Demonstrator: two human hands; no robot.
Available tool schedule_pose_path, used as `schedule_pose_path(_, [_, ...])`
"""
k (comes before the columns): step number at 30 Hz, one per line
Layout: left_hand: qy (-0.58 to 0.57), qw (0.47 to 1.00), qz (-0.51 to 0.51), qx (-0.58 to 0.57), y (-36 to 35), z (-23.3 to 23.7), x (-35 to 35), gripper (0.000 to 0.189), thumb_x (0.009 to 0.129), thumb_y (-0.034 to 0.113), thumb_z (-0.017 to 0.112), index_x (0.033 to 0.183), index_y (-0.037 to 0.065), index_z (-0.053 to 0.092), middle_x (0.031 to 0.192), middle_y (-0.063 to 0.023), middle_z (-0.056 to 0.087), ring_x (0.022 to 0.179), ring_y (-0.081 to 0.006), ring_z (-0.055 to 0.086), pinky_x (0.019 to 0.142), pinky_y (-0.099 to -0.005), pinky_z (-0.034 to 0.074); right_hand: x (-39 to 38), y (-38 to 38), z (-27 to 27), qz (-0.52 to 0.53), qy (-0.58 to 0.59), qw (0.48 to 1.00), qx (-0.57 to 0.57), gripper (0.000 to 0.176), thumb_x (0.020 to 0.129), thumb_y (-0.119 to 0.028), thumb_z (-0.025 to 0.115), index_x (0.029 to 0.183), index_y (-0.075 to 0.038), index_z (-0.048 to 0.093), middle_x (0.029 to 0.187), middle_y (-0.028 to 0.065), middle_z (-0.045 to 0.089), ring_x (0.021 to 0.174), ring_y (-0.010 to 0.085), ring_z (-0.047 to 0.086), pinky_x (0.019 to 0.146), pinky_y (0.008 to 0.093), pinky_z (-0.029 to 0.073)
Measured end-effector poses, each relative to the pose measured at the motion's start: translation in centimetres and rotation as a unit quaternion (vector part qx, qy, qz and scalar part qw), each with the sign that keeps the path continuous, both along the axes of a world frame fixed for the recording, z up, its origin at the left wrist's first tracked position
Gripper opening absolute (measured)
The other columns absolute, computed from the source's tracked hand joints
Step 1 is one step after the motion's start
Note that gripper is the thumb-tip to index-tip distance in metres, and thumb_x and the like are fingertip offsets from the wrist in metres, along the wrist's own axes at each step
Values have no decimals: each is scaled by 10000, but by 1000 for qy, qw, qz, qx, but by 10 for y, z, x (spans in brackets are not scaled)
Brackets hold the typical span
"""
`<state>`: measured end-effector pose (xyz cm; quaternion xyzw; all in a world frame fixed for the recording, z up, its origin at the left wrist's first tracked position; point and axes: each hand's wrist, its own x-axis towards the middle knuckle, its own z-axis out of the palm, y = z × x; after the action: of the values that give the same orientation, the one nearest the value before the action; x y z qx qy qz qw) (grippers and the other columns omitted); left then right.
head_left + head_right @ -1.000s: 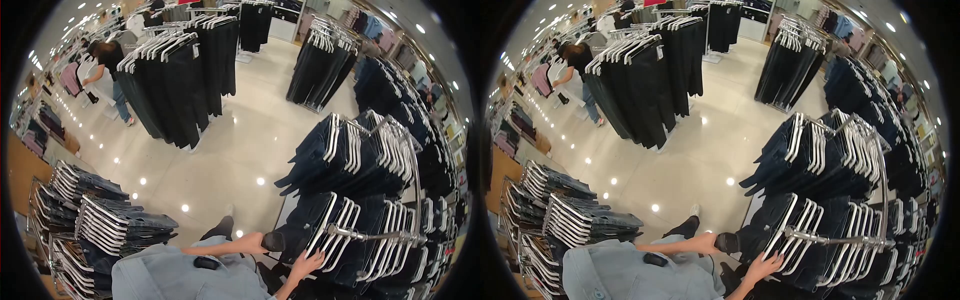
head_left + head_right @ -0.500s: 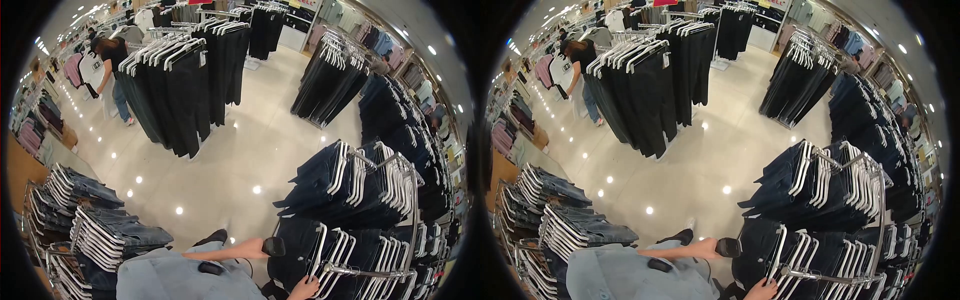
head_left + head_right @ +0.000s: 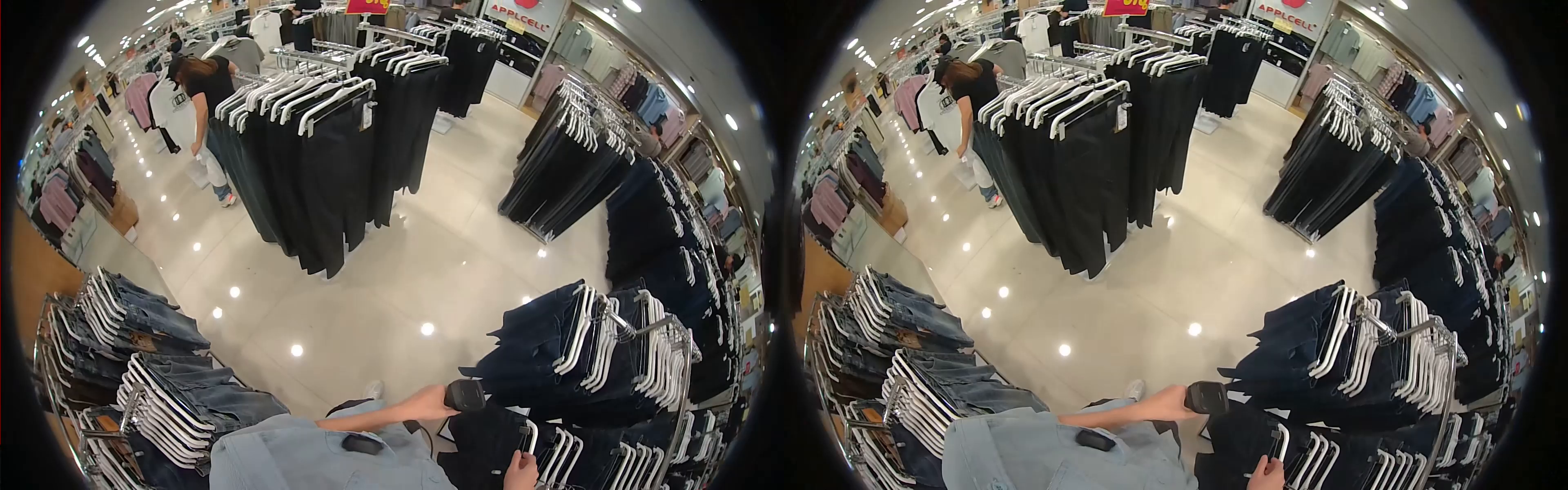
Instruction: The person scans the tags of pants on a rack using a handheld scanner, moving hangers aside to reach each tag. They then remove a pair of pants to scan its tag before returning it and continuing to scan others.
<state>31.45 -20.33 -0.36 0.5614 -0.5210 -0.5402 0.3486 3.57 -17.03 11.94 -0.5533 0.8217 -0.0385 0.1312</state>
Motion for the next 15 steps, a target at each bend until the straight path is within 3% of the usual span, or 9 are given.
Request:
schedule_pose_path(2, [-18, 1000, 5, 22, -4, -1, 10, 378, 815, 292, 792, 955, -47, 704, 840, -268, 713, 836, -435, 707, 752, -467, 549, 8, -17, 1, 25, -28, 999, -28, 447, 998, -451, 607, 1200, -71, 729, 1143, 190, 744, 1068, 398, 699, 915, 487, 539])
schedule_pose_path(4, [42, 995, 81, -48, -11, -7, 15, 399, 819, 316, 796, 993, -35, 713, 875, -264, 722, 854, -425, 716, 760, -451, 554, 19, -35, 8, 28, -30, 998, -44, 453, 996, -459, 606, 1201, -73, 729, 1159, 192, 739, 1078, 403, 695, 925, 483, 536])
schedule_pose_path(7, [48, 995, 82, -37, -22, -14, 22, 409, 820, 334, 801, 1025, -12, 727, 885, -251, 730, 849, -409, 723, 771, -442, 557, 12, -63, -10, 24, -32, 998, -58, 456, 994, -461, 608, 1203, -75, 730, 1191, 195, 731, 1097, 403, 691, 941, 478, 533])
schedule_pose_path(9, [42, 995, 83, -28, -28, -12, 27, 410, 820, 333, 801, 1027, -14, 728, 879, -244, 733, 836, -396, 725, 770, -437, 558, -4, -82, -39, 24, -92, 988, -122, 399, 941, -264, 723, 1229, 0, 642, 1329, 211, 554, 1241, 409, 534, 1019, 472, 462])
schedule_pose_path(11, [35, 996, 84, -18, -33, -11, 31, 412, 821, 333, 800, 1028, -15, 728, 872, -238, 735, 822, -383, 726, 770, -431, 559, -5, -100, -51, 20, -30, 993, -116, 441, 987, -322, 669, 1283, 0, 614, 1352, 216, 547, 1237, 401, 549, 1021, 464, 467])
schedule_pose_path(14, [29, 993, 107, -39, -44, -13, 40, 415, 821, 325, 801, 1042, -19, 726, 864, -222, 740, 804, -348, 729, 768, -416, 563, -25, -148, -86, 61, 45, 970, -231, 534, 1011, -323, 647, 1415, 1, 518, 1388, 217, 536, 1274, 406, 524, 1060, 470, 452])
schedule_pose_path(15, [20, 993, 111, -22, -50, -16, 42, 422, 821, 322, 802, 1060, -17, 724, 870, -217, 742, 811, -331, 731, 773, -409, 564, -24, -164, -86, 35, 57, 973, -219, 558, 1017, -316, 649, 1437, 18, 496, 1446, 242, 485, 1348, 414, 468, 1098, 491, 438])
